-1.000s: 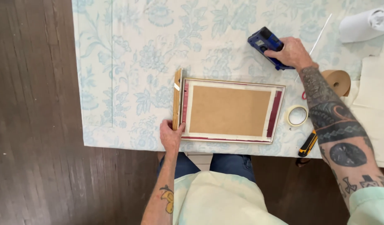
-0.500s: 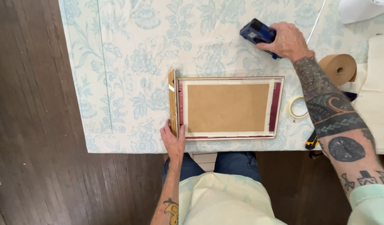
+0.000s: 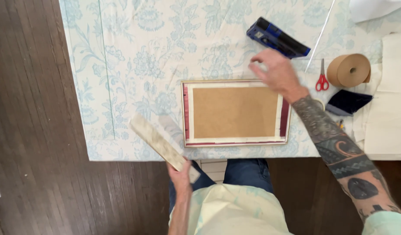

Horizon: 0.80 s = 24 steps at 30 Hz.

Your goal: Assembling a picture frame by securing wooden backing strips with a staple gun.

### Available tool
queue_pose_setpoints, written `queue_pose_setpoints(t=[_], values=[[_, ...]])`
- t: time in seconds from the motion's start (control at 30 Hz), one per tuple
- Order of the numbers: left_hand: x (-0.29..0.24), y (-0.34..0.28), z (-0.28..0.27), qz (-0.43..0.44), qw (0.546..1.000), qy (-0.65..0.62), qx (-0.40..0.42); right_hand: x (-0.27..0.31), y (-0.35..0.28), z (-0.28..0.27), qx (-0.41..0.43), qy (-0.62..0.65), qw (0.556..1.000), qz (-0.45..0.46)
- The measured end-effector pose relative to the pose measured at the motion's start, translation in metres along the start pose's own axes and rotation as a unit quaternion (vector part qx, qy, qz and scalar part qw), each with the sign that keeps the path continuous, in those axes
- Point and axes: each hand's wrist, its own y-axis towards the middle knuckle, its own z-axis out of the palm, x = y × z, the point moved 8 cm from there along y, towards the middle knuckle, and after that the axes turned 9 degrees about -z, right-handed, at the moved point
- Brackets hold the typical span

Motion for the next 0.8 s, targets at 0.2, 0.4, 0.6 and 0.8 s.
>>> queue_pose_setpoints(t=[0.2,0.4,0.6,0.8], values=[[0.073,-0.041,0.096,-0.177,0.94,-0.279,0.088,-0.039,-0.065,0.078,0.104,-0.142,0.984,-0.003],[0.079,-0.066,0.144,-0.189,0.927,-0.248,0.208,-0.057,-0.084,0.085,0.168,-0.171,0.967,0.081],[0.044,-0.025,0.129,-0.128,0.941,-0.282,0.139,-0.07,-0.111,0.088,0.138,-0.192,0.961,0.142],[-0.067,0.075,0.078,0.044,0.989,-0.088,0.109,-0.01,-0.187,0.132,0.125,-0.075,0.95,0.277]])
